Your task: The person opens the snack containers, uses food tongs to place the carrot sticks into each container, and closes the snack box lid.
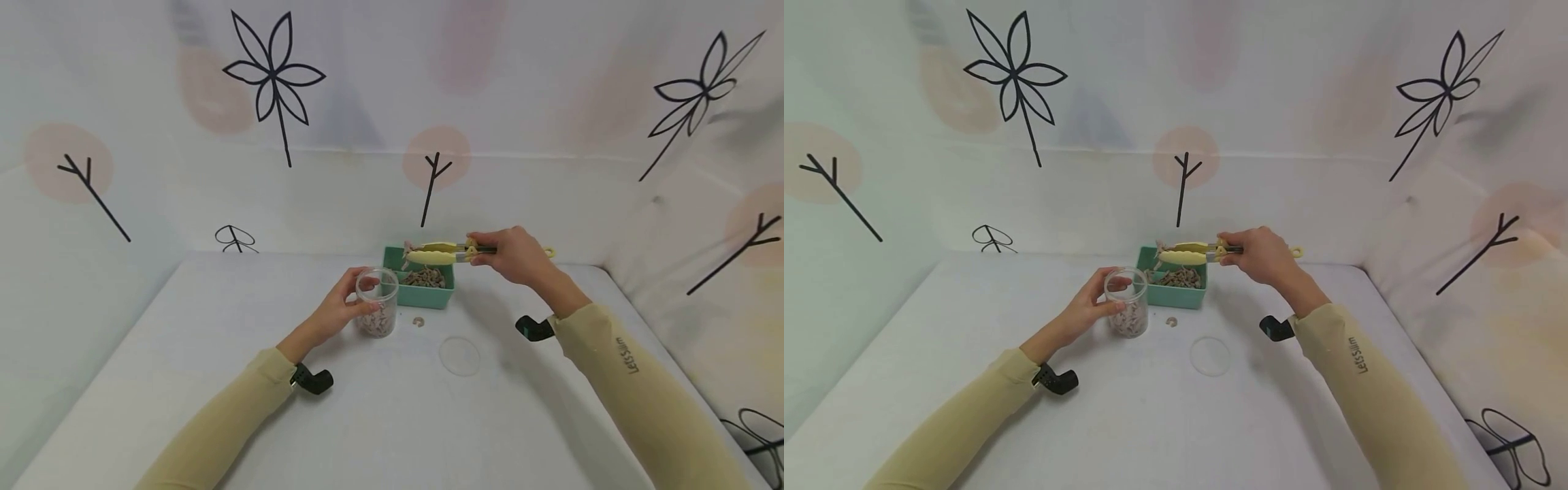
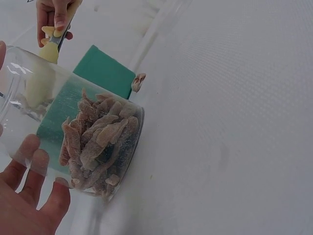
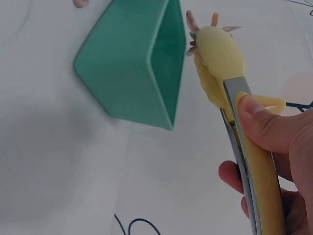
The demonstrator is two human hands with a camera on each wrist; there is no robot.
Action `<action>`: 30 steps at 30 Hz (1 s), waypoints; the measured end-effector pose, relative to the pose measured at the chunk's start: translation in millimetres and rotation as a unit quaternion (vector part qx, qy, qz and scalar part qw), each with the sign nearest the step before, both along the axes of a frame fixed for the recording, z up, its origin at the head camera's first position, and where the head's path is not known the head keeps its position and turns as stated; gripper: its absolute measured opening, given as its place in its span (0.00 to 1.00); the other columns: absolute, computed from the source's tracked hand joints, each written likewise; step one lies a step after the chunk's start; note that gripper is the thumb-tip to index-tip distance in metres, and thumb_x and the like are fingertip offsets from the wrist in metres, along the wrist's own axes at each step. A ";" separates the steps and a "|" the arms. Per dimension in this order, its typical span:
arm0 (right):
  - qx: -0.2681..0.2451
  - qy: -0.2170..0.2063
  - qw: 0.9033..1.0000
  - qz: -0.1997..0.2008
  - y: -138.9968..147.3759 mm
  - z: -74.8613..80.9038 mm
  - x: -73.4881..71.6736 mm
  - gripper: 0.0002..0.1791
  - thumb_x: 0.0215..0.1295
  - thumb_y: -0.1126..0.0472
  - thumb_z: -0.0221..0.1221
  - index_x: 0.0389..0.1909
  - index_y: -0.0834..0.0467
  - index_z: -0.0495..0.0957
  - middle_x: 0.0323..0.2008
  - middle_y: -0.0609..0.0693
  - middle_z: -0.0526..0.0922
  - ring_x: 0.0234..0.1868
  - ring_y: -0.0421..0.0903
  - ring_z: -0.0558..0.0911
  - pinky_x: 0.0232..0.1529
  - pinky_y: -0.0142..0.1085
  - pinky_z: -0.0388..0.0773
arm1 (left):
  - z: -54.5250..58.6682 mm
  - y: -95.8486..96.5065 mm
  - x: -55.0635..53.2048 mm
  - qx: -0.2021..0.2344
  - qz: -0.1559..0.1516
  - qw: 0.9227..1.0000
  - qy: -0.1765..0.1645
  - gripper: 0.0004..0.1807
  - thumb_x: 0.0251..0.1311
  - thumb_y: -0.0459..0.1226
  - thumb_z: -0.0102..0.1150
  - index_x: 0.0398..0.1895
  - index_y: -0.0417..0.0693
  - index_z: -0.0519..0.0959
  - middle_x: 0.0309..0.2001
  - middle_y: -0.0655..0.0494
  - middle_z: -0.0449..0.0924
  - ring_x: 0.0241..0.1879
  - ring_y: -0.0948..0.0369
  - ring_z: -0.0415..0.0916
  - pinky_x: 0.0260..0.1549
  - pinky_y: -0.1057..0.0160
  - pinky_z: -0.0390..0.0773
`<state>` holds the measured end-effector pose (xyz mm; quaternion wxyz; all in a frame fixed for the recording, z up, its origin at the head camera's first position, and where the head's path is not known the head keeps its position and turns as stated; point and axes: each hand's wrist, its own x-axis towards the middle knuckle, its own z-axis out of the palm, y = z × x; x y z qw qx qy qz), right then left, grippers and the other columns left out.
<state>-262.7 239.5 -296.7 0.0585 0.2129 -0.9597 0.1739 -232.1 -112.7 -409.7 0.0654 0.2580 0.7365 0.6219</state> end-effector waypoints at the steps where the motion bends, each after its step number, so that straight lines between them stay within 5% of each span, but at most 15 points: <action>1: 0.002 -0.005 1.000 -0.003 -0.3 -1.1 -0.1 0.30 0.63 0.57 0.68 0.65 0.59 0.75 0.51 0.60 0.84 0.37 0.48 0.82 0.36 0.44 0.77 | 0.2 0.3 0.3 0.000 0.001 1.000 -0.001 0.34 0.64 0.32 0.64 0.70 0.48 0.60 0.67 0.42 0.68 0.67 0.43 0.62 0.62 0.39 0.64; 7: 0.015 -0.006 1.000 0.002 -0.5 -0.4 2.1 0.30 0.63 0.57 0.68 0.66 0.59 0.74 0.51 0.59 0.84 0.37 0.48 0.82 0.37 0.45 0.77 | 0.5 1.0 1.4 0.003 0.000 1.000 -0.005 0.34 0.65 0.31 0.64 0.71 0.48 0.60 0.67 0.42 0.68 0.67 0.43 0.61 0.62 0.39 0.64; 21: -0.035 0.013 0.998 0.045 -15.4 36.0 29.4 0.29 0.63 0.58 0.69 0.65 0.58 0.75 0.52 0.58 0.84 0.37 0.46 0.83 0.34 0.39 0.77 | 1.6 -0.1 1.4 -0.005 0.004 1.000 -0.007 0.34 0.66 0.32 0.63 0.71 0.49 0.60 0.67 0.43 0.67 0.67 0.43 0.61 0.62 0.37 0.62; 30: -0.058 -0.025 0.995 0.077 -31.3 30.1 40.9 0.29 0.62 0.59 0.69 0.65 0.58 0.75 0.53 0.57 0.84 0.46 0.48 0.85 0.44 0.45 0.82 | 0.7 0.0 1.1 -0.009 0.004 1.000 -0.017 0.34 0.66 0.33 0.62 0.72 0.50 0.58 0.69 0.42 0.64 0.69 0.42 0.58 0.64 0.38 0.61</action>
